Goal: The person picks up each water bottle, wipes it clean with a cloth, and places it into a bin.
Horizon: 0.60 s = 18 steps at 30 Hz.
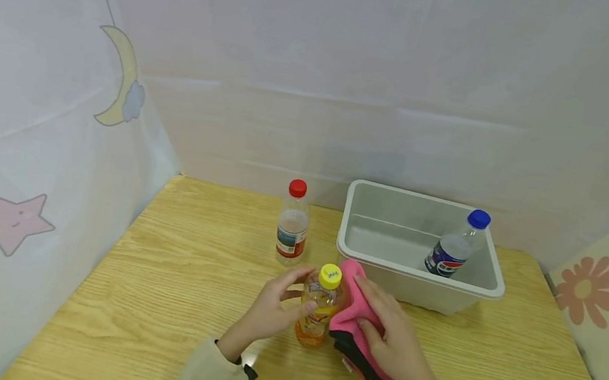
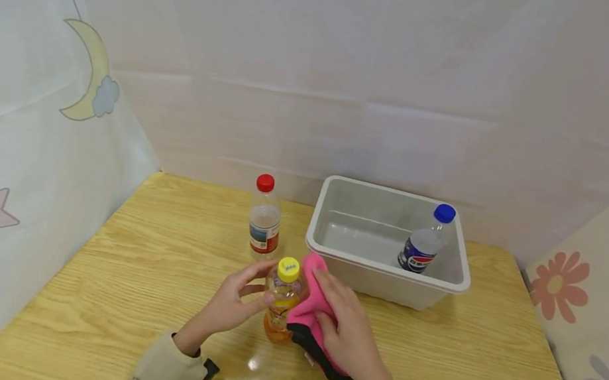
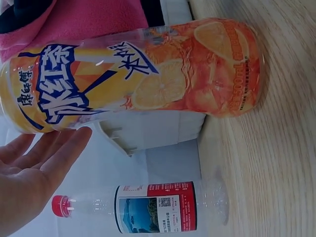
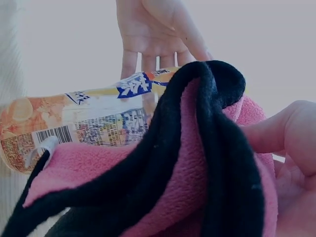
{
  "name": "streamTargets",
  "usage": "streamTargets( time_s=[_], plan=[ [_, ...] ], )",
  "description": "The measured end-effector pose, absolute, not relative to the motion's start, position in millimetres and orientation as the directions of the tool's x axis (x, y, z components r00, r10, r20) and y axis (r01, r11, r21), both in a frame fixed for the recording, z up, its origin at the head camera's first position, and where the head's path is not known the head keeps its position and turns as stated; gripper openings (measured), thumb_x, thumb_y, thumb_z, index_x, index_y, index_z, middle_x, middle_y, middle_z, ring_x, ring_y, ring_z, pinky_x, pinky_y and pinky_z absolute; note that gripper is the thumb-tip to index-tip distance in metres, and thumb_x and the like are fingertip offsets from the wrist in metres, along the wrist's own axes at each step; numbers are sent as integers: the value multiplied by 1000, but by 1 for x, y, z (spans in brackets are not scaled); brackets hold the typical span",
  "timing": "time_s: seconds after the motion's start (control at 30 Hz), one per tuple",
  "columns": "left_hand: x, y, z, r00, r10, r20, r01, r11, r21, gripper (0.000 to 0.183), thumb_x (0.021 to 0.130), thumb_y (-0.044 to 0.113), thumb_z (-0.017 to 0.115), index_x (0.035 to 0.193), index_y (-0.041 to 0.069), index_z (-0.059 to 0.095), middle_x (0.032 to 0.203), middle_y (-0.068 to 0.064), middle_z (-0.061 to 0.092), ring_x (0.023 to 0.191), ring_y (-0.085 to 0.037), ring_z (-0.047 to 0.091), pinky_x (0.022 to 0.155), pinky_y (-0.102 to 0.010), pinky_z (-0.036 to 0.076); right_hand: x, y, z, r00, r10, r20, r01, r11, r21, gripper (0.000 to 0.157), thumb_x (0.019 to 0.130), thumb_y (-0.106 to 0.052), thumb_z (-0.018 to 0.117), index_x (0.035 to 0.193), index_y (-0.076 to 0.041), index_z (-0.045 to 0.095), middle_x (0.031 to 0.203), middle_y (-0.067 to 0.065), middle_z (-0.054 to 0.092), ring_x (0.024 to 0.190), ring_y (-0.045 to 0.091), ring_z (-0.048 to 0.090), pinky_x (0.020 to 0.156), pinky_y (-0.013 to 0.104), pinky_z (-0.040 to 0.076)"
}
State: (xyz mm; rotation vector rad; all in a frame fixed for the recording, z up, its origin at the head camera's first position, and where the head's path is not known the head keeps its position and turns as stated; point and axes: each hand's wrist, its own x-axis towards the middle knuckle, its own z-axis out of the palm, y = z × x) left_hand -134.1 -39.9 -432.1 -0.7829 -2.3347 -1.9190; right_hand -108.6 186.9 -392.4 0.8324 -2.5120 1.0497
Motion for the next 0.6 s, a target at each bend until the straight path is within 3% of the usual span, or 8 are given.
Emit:
streamTargets(
  time_s=[0.33,0.6],
  plan=[
    [-133,-35,-430,-886,331,325,389,148,909,45,88,9,63,129,1,47,122,-13,54,111,-38,49,86,-43,49,-113,178,-397,-769,-403,495,-631,602,-490,66,74,14,65,134,0,44,128,23,49,110,39,51,83,55,47],
    [-125,-34,-408,-881,355,313,382,145,913,43,88,-2,58,127,-10,43,122,-25,51,111,-44,47,86,-53,47,-122,176,-410,-794,-426,433,-606,594,-528,58,75,14,64,130,5,47,125,24,51,112,41,51,88,56,43]
  ],
)
